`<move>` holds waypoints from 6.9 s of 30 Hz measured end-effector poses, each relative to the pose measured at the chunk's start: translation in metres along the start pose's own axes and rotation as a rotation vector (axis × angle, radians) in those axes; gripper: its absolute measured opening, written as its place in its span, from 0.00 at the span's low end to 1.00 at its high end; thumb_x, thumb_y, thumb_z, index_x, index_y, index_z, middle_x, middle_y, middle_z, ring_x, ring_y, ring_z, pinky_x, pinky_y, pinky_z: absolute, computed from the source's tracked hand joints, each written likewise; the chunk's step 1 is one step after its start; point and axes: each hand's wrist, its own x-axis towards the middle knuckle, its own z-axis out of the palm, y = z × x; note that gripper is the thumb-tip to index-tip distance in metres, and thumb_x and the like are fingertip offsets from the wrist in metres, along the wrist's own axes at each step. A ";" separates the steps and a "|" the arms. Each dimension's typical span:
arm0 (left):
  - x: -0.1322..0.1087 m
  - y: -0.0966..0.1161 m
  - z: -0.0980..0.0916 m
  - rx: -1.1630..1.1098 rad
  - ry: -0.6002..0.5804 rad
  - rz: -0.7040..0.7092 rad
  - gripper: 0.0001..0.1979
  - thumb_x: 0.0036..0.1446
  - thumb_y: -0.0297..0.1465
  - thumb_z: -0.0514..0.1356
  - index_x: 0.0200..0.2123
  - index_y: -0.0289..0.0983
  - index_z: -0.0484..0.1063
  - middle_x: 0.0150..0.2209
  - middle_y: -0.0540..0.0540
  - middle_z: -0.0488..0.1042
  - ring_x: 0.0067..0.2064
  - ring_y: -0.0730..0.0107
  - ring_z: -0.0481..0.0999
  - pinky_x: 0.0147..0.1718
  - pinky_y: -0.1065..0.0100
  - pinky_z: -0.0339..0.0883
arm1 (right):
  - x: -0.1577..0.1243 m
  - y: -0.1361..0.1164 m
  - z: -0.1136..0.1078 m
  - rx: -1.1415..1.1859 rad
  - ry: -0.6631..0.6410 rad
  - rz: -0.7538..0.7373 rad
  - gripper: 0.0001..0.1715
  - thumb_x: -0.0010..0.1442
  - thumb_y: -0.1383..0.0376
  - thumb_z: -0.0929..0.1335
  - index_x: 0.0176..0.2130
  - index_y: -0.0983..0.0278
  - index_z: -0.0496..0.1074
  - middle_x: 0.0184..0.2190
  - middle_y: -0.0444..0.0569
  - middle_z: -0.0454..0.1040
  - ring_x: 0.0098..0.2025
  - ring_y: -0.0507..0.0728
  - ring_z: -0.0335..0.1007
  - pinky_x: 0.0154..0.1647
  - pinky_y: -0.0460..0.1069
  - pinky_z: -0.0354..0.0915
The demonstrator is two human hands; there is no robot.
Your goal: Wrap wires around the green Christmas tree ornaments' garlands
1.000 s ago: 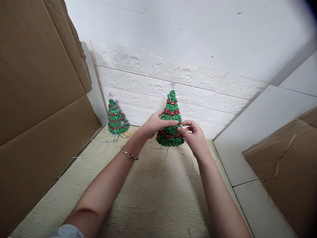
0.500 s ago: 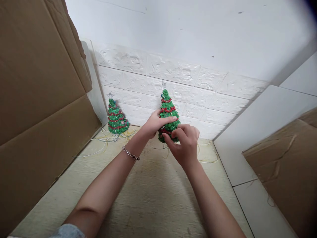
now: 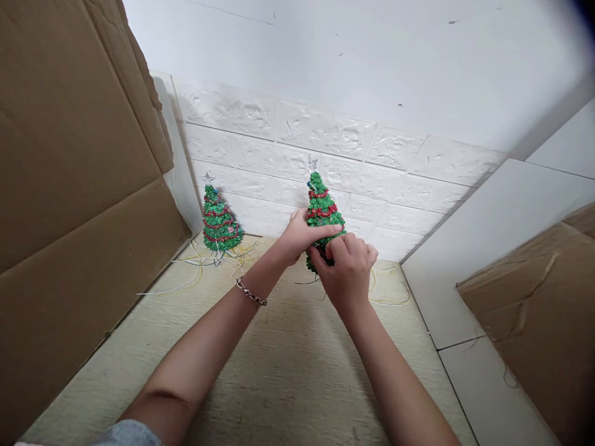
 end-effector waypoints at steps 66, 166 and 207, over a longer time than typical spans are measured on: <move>0.019 0.008 -0.083 0.076 -0.289 0.239 0.27 0.50 0.35 0.65 0.55 0.40 0.69 0.55 0.41 0.70 0.63 0.54 0.59 0.60 0.56 0.53 | 0.017 0.068 -0.001 1.035 -0.633 0.680 0.23 0.39 0.65 0.73 0.38 0.62 0.67 0.27 0.41 0.69 0.27 0.49 0.65 0.28 0.46 0.62; 0.001 -0.006 -0.046 -0.171 -0.611 -0.190 0.26 0.41 0.40 0.64 0.43 0.31 0.72 0.35 0.38 0.77 0.36 0.59 0.76 0.33 0.63 0.67 | 0.014 0.061 0.002 1.297 -0.492 0.632 0.32 0.56 0.44 0.66 0.55 0.56 0.69 0.61 0.49 0.62 0.64 0.60 0.56 0.62 0.60 0.56; 0.016 0.007 -0.058 -0.146 -0.068 -0.152 0.15 0.40 0.36 0.68 0.30 0.33 0.72 0.27 0.47 0.75 0.28 0.71 0.73 0.28 0.69 0.68 | 0.018 0.024 -0.021 0.600 -0.605 0.380 0.11 0.57 0.60 0.66 0.29 0.63 0.74 0.18 0.41 0.67 0.21 0.49 0.59 0.24 0.46 0.52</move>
